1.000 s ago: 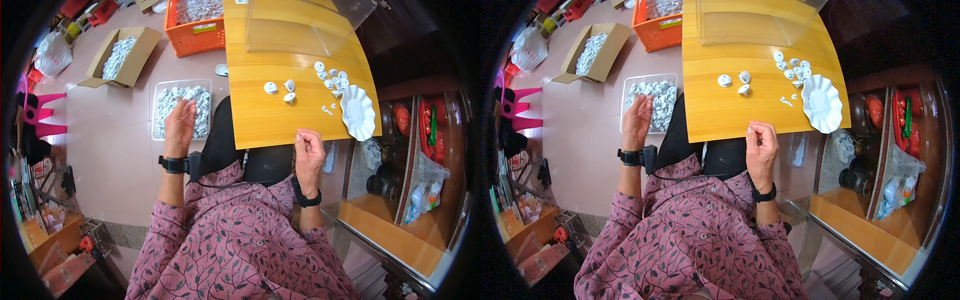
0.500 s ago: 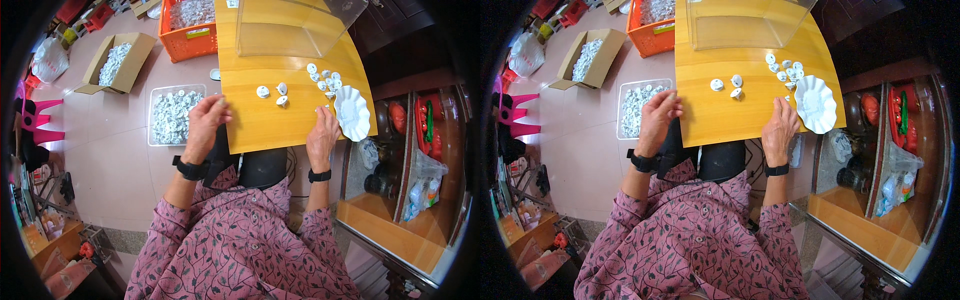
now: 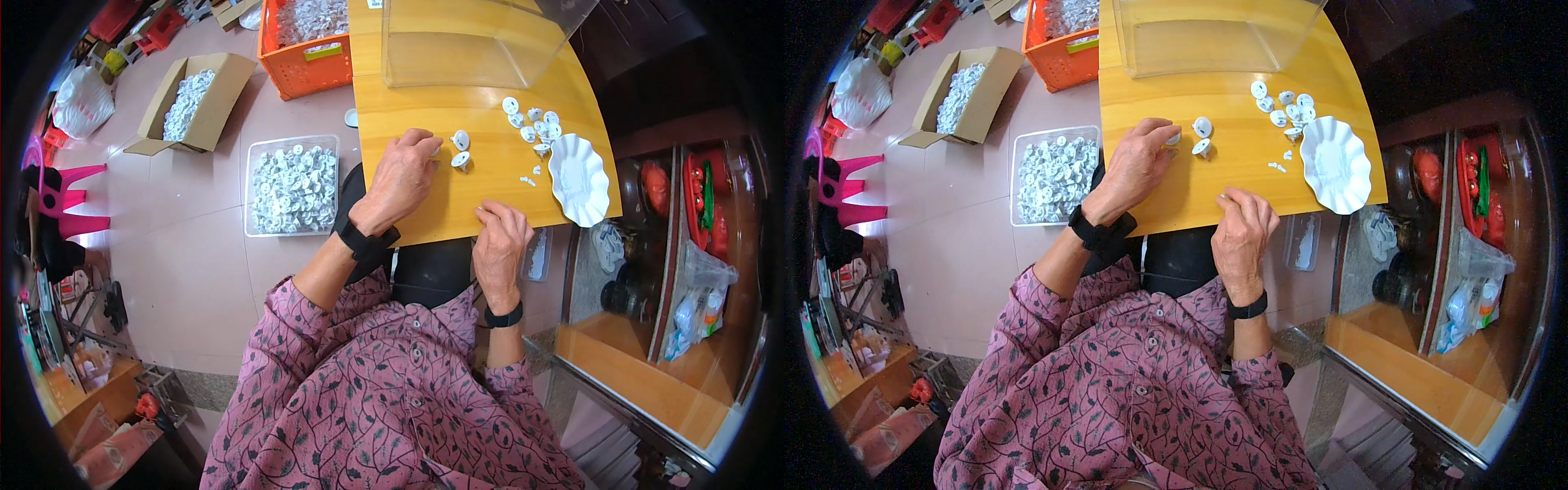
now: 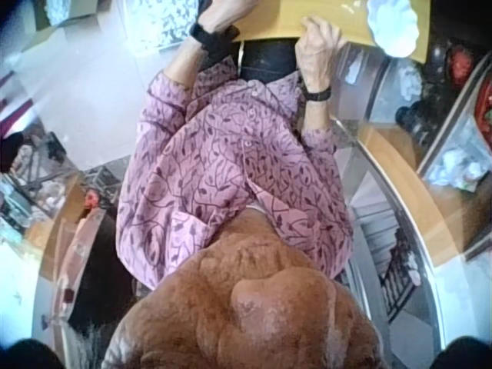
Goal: Assembling small white plastic components by hand on a wooden table.
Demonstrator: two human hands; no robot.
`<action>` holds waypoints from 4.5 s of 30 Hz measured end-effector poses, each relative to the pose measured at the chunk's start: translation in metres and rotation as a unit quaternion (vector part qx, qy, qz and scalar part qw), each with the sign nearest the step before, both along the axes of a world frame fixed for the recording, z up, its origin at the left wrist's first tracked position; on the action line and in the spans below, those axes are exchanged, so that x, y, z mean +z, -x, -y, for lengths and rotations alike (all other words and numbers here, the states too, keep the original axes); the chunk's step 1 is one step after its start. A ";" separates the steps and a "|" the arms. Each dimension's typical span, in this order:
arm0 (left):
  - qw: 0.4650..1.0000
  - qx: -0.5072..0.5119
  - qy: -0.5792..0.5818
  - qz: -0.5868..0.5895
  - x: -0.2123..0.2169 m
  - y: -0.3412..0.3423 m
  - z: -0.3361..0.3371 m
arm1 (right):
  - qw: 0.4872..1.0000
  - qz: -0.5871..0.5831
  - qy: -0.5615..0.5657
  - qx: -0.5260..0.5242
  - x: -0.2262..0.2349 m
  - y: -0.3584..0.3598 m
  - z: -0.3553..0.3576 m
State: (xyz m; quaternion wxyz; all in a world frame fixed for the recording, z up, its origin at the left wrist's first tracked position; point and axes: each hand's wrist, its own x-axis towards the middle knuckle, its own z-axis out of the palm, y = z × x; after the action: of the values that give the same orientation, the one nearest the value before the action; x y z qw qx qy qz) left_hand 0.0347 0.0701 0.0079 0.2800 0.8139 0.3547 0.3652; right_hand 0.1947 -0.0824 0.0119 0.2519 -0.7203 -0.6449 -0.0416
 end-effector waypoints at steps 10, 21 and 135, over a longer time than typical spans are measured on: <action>0.998 0.001 0.019 -0.067 0.003 0.004 0.001 | 0.994 0.024 -0.037 -0.105 -0.005 -0.041 -0.014; 0.993 -0.003 0.116 -0.021 0.002 0.021 0.013 | 0.998 0.017 0.062 -0.007 0.010 -0.013 0.012; 0.731 -0.169 0.550 0.367 -0.002 0.058 0.072 | 0.931 -0.338 0.047 0.128 0.055 0.051 -0.013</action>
State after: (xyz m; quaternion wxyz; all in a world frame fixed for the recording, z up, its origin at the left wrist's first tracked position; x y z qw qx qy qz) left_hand -0.0231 -0.0020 0.0059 0.8445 0.3665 0.2197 0.3228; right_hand 0.1442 -0.0692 0.0668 0.4240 -0.6142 -0.6093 0.2677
